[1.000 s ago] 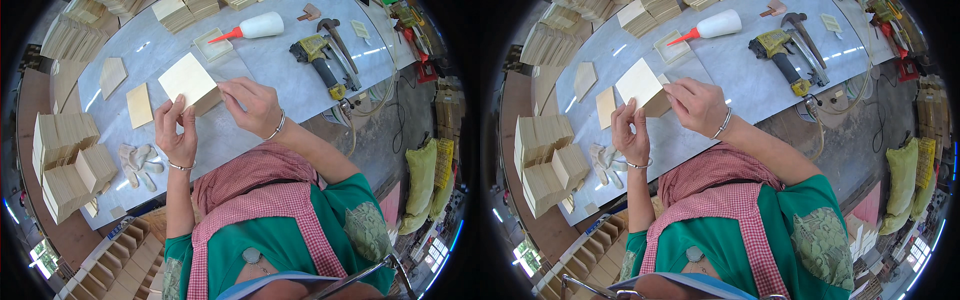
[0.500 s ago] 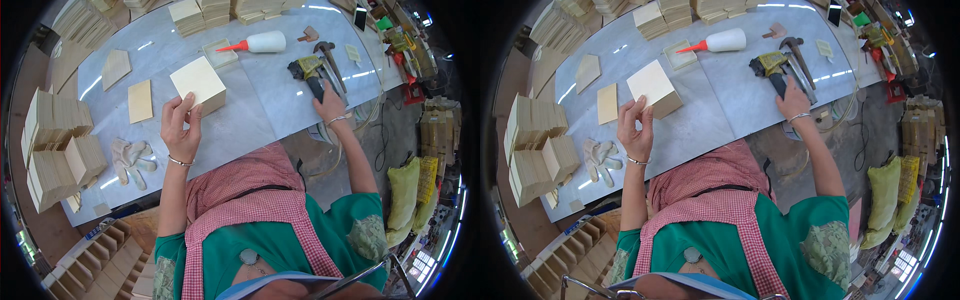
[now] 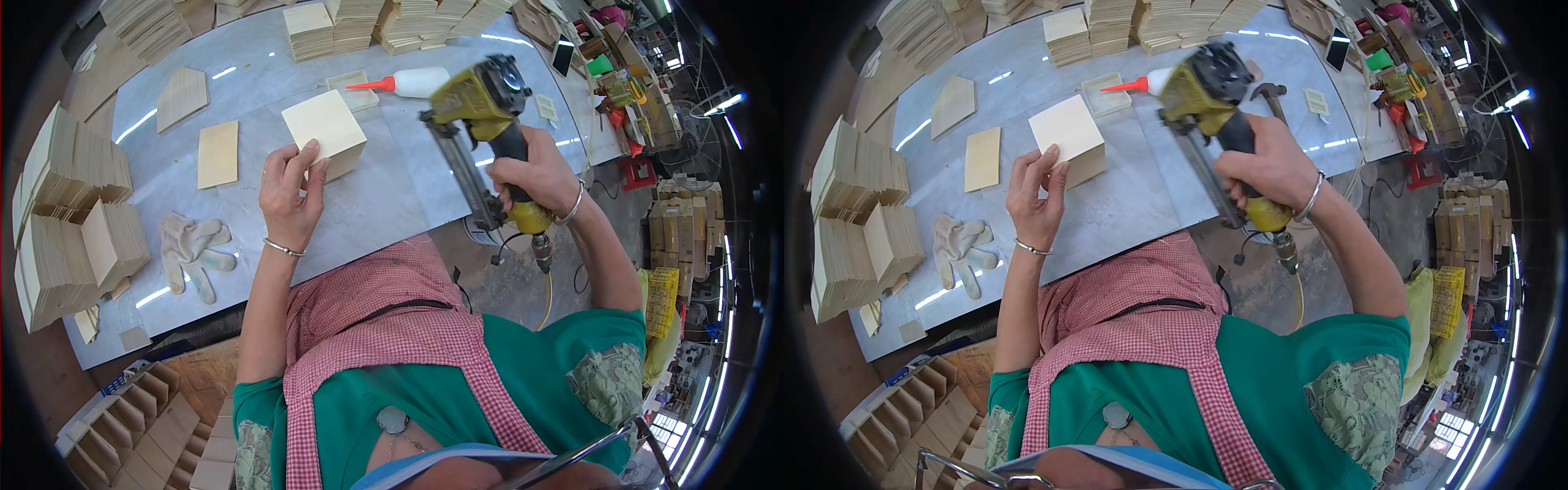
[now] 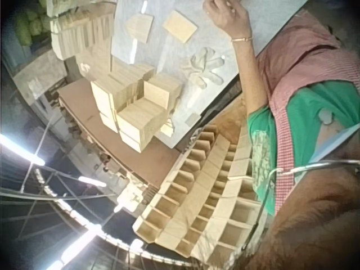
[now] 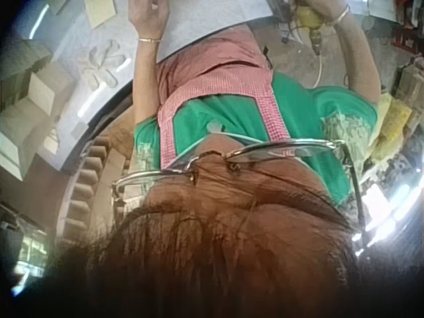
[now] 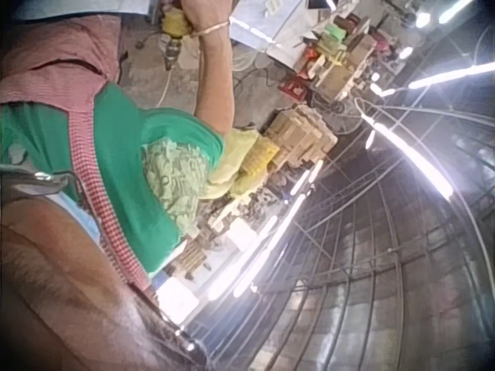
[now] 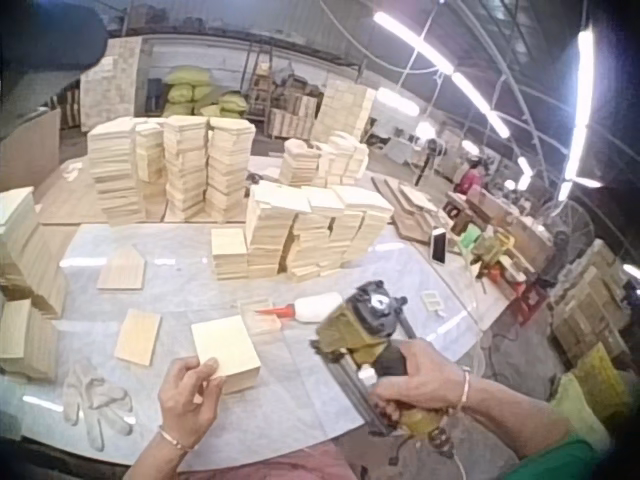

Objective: The recorder uses glue and a pneumatic nail gun to assemble small wooden boxes from pre-cut panels in a factory setting.

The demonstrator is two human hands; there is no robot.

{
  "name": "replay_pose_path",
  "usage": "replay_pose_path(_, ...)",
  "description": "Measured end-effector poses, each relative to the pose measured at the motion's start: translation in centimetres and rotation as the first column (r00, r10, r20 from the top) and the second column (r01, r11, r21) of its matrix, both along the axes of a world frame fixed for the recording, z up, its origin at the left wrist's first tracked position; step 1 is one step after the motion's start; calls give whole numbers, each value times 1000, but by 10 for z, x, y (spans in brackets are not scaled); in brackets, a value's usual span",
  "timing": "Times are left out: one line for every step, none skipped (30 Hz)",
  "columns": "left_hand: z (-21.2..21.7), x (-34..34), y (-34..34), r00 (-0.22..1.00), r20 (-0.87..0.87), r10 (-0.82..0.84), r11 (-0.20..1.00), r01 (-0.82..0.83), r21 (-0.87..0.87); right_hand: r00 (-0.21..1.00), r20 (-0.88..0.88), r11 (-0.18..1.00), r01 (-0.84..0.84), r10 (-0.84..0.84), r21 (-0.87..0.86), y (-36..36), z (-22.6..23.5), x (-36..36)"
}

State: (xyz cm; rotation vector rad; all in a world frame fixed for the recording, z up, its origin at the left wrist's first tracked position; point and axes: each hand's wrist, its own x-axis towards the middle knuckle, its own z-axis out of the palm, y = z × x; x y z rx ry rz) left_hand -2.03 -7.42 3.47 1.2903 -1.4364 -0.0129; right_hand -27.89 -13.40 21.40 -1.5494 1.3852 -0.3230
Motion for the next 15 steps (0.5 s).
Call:
replay_pose_path(0, 0, 0, 1000, -7, 1, 1000, -1, -2, 999, 1, 998, -46, 46, 42, 2, 8, 11)
replay_pose_path(0, -1, -1, 1000, -10, -4, 1000, 4, -4, 996, 5, 993, -88, 88, 83, 4, 14, 19)
replay_pose_path(-1, -1, -2, 1000, -12, -7, 1000, 7, -7, 996, 0, 993, -86, 87, 81, 6, 17, 25)
replay_pose_path(0, -2, -2, 1000, -16, -5, 1000, 5, -10, 995, -1, 989, -103, 104, 104, 8, 19, 31)
replay_pose_path(0, -2, -2, 1000, -8, -8, 1000, 8, -2, 993, -1, 985, -120, 121, 127, 9, 20, 35)
replay_pose_path(1, -2, -2, 1000, 1, -11, 1000, 11, 5, 992, -5, 984, -124, 125, 125, 9, 20, 38)
replay_pose_path(1, -2, -1, 1000, -4, -7, 1000, 7, 4, 991, -4, 981, -135, 137, 141, 9, 19, 41)
replay_pose_path(1, -2, -1, 1000, -5, -10, 1000, 10, -2, 989, -3, 977, -147, 150, 157, 9, 19, 42)
replay_pose_path(1, -2, -1, 1000, -6, -12, 1000, 12, -8, 988, -7, 976, -150, 153, 157, 8, 19, 44)
replay_pose_path(0, -2, -1, 1000, -9, -11, 1000, 11, -8, 987, 1, 975, -157, 159, 157, 8, 20, 46)
replay_pose_path(0, -1, -1, 1000, -2, -7, 1000, 7, -7, 986, 9, 974, -164, 164, 157, 8, 21, 47)
replay_pose_path(-1, -1, -1, 1000, 5, -4, 1000, 5, -6, 986, 6, 974, -164, 165, 158, 8, 20, 48)
replay_pose_path(-1, -1, -1, 1000, 3, -3, 1000, 3, -6, 986, 1, 974, -165, 167, 155, 7, 19, 48)
replay_pose_path(0, -1, -1, 1000, 13, -4, 1000, 4, -12, 986, -4, 975, -165, 168, 151, 7, 19, 49)
replay_pose_path(0, -1, -1, 1000, 22, -6, 1000, 6, -18, 986, -5, 974, -166, 169, 152, 7, 19, 49)
